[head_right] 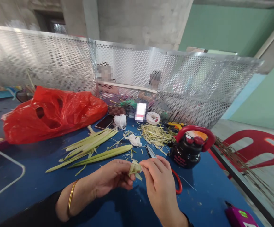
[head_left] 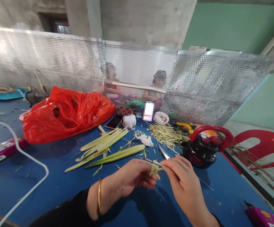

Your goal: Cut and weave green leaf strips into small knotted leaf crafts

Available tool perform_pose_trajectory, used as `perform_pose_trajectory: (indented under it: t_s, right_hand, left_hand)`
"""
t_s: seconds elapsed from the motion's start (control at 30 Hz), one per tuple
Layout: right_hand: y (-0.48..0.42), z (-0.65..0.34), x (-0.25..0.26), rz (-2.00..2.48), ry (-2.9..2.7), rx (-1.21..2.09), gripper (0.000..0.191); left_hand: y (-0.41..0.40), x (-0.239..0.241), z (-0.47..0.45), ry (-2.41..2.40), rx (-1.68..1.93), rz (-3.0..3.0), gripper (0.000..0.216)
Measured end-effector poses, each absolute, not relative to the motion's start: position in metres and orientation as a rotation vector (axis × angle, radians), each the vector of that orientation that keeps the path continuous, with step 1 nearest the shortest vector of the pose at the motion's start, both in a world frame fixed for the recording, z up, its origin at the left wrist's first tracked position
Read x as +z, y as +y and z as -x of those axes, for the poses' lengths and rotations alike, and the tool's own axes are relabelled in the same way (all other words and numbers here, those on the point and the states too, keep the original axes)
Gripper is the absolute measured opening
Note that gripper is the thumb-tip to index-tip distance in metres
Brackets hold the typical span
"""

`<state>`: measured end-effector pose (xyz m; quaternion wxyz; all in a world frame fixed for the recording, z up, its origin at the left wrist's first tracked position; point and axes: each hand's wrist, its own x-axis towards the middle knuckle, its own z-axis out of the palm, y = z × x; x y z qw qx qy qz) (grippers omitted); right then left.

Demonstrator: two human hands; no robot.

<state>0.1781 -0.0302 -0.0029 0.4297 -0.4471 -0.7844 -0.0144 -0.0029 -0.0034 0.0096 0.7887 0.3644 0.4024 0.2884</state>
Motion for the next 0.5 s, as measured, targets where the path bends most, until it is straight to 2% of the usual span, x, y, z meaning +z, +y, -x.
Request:
perform_pose_trajectory:
  t_s: [0.5]
  right_hand:
    - [-0.0291, -0.1800, 0.0052, 1.090, -2.098, -0.112, 0.017]
  left_hand:
    - [-0.0013, 0.0097, 0.0045, 0.855, 0.638, -0.738, 0.023]
